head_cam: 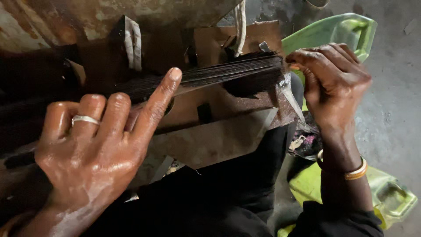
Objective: The person sits on the floor with a wooden jig on their lap, aligning a large bundle of thin dark incense sticks. They press and square the bundle by hand, tap and trim the ends with a knife, and secure it using the white cloth straps on the jig.
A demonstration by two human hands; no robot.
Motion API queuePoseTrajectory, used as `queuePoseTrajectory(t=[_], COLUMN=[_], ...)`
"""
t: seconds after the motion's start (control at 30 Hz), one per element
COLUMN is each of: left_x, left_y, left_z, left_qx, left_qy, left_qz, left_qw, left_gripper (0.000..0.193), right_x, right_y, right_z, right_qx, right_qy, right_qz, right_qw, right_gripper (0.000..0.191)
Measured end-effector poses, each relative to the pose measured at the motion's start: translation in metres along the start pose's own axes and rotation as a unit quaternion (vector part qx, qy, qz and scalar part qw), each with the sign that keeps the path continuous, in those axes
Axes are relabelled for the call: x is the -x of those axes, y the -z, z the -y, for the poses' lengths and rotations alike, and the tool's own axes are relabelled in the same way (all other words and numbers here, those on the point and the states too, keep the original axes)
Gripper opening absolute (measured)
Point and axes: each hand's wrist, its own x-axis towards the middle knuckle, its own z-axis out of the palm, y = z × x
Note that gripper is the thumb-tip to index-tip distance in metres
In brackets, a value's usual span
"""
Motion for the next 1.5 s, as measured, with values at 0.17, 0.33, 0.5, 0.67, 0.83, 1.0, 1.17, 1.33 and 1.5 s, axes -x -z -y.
queuePoseTrajectory(t=[0.17,0.33,0.5,0.67,0.83,1.0,1.17,1.33,1.5], left_x=[-0.001,-0.004,-0.001,-0.006,-0.008,-0.004,-0.007,-0.013,-0.017], left_y=[-0.007,-0.015,-0.013,-0.015,-0.018,-0.019,-0.02,-0.008,-0.001], left_z=[-0.004,-0.016,-0.018,-0.02,-0.02,-0.025,-0.028,-0.015,0.002], left_qx=[0.047,0.13,0.111,0.098,0.123,0.105,0.1,0.184,0.229], left_qy=[0.014,0.041,0.029,0.045,0.061,0.05,0.051,0.069,0.113], left_qz=[-0.012,-0.029,-0.01,-0.022,-0.012,-0.032,-0.029,-0.073,-0.083], left_qw=[0.999,0.99,0.993,0.994,0.99,0.993,0.993,0.978,0.963], left_gripper=[0.068,0.064,0.075,0.081,0.084,0.077,0.085,0.039,0.015], right_x=[0.007,0.014,0.013,-0.004,-0.016,-0.001,0.001,0.002,0.001], right_y=[-0.003,-0.005,-0.004,0.003,0.009,-0.004,0.003,0.002,-0.007], right_z=[0.003,-0.002,-0.009,-0.019,-0.022,-0.007,-0.008,0.0,0.012], right_qx=[0.024,0.058,0.063,0.068,0.05,0.078,0.057,0.014,0.001], right_qy=[-0.023,-0.014,0.011,0.04,0.033,0.015,0.003,-0.018,-0.023], right_qz=[-0.011,-0.008,0.002,0.055,0.085,0.017,0.034,0.009,0.024], right_qw=[0.999,0.998,0.998,0.995,0.995,0.997,0.998,1.0,0.999], right_gripper=[0.017,0.025,0.023,0.024,0.024,0.025,0.022,0.02,0.031])
